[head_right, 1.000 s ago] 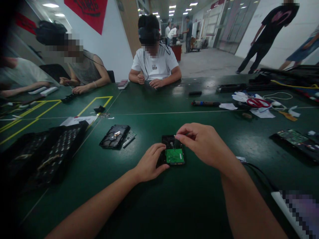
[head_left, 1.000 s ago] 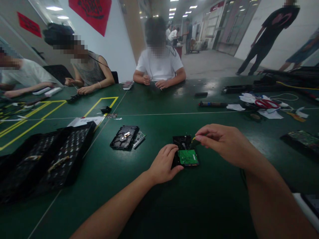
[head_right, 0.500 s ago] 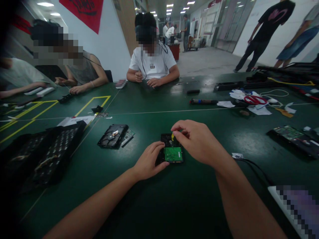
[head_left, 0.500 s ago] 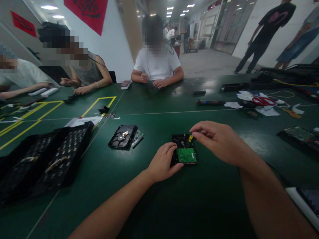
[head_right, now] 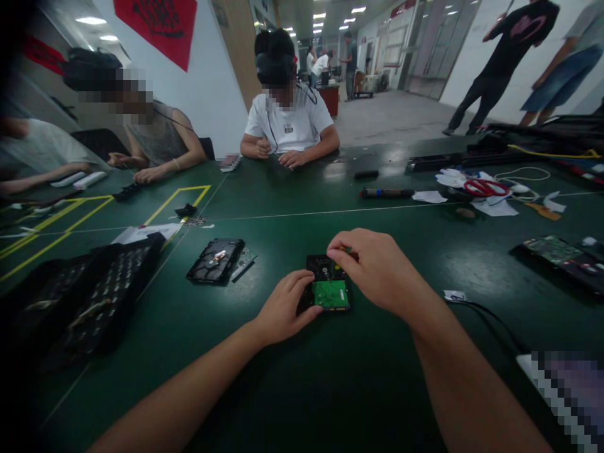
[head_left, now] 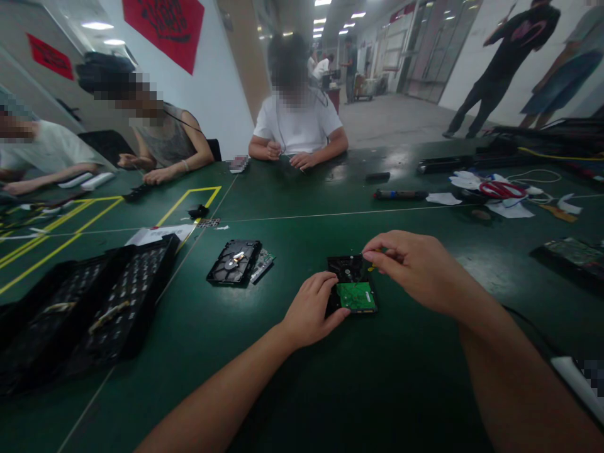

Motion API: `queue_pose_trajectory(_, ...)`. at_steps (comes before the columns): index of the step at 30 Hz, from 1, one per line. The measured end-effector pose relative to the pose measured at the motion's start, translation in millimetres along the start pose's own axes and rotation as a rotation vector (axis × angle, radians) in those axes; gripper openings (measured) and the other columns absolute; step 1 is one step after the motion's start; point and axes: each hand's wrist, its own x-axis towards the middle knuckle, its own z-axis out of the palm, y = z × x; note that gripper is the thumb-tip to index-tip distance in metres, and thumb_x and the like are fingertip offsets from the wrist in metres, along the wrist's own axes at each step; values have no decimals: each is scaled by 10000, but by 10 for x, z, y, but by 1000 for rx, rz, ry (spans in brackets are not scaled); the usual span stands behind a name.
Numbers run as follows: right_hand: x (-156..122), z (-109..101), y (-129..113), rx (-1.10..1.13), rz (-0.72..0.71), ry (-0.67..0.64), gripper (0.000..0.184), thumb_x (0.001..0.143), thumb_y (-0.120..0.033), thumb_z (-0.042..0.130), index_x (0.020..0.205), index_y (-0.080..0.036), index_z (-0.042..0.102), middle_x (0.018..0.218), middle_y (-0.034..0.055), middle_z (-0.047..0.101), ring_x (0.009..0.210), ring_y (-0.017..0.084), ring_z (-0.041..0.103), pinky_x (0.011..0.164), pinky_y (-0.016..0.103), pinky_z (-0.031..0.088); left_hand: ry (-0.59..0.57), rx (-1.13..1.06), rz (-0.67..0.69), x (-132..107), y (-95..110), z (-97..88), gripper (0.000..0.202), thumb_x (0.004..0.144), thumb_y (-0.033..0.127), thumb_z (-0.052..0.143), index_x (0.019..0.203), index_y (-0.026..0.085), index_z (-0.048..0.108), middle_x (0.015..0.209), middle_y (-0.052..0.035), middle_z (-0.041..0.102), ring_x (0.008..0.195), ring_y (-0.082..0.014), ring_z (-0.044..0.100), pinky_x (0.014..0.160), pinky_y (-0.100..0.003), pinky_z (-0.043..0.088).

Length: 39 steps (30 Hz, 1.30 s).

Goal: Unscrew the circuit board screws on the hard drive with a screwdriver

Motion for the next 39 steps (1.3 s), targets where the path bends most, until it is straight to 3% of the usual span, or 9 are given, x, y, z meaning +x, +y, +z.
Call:
queue_pose_trajectory(7, -9, 16, 0, 22, 98, 16, 180, 959, -347, 653, 1038, -207, 733, 815, 36, 758, 687, 191, 696, 638, 312, 468, 12, -6, 5, 8, 10, -9, 612, 971, 514, 678, 1461, 212, 470, 1469, -154, 555, 1391, -340, 535, 1188, -570, 458)
queue_pose_trajectory(12, -12, 25, 19, 6, 4, 34, 156, 961, -324, 643, 1024, -223, 744, 955, 50, 765, 748, 190, 694, 682, 318, 484, 12, -6, 10, 5, 12, -13, 601, 976, 502, 678, 1455, 202, 474, 1466, -152, 556, 1383, -329, 536, 1189, -551, 462)
queue_pose_trajectory(17, -5, 12, 13, 20, -36, 16, 181, 997, -310, 602, 984, -238, 767, 973, 38, 774, 852, 205, 711, 734, 318, 492, 16, -3, 9, 6, 13, -10, 610, 975, 510, 678, 1459, 199, 474, 1466, -156, 553, 1386, -330, 535, 1187, -549, 464)
queue_pose_trajectory(22, -5, 15, -6, 64, 49, 11, 178, 970, -289, 638, 1088, -214, 749, 955, 48, 793, 789, 199, 728, 687, 312, 501, 3, -8, -2, 5, 16, -9, 604, 974, 513, 677, 1458, 212, 476, 1462, -154, 557, 1384, -337, 540, 1182, -570, 466)
queue_pose_trajectory(26, -7, 43, -1, 69, 121, 20, 169, 953, -320, 666, 1031, -189, 737, 918, 58, 786, 739, 194, 725, 689, 319, 522, 4, -9, -3, 5, 7, -1, 614, 971, 517, 678, 1466, 219, 471, 1468, -155, 555, 1394, -343, 537, 1184, -580, 462)
queue_pose_trajectory(32, -17, 56, 51, 45, -4, 12, 179, 966, -268, 621, 1068, -218, 758, 1067, 64, 767, 801, 188, 718, 746, 324, 536, -3, -9, -1, 4, 12, -6, 616, 972, 515, 676, 1469, 217, 466, 1481, -155, 548, 1402, -340, 531, 1192, -572, 457)
queue_pose_trajectory(36, -26, 60, 62, 83, 9, 5, 220, 994, -256, 579, 1120, -210, 754, 1095, 74, 764, 762, 170, 707, 762, 323, 540, 0, -11, 6, 0, 21, -22, 619, 976, 501, 670, 1480, 215, 452, 1488, -160, 542, 1408, -339, 526, 1194, -571, 455)
queue_pose_trajectory(39, -22, 47, 32, 59, -17, 11, 204, 1001, -282, 592, 1074, -227, 774, 1073, 63, 764, 848, 190, 708, 773, 317, 527, 0, -18, 13, -3, 22, -29, 621, 970, 495, 678, 1480, 222, 453, 1486, -158, 543, 1402, -337, 530, 1188, -575, 458)
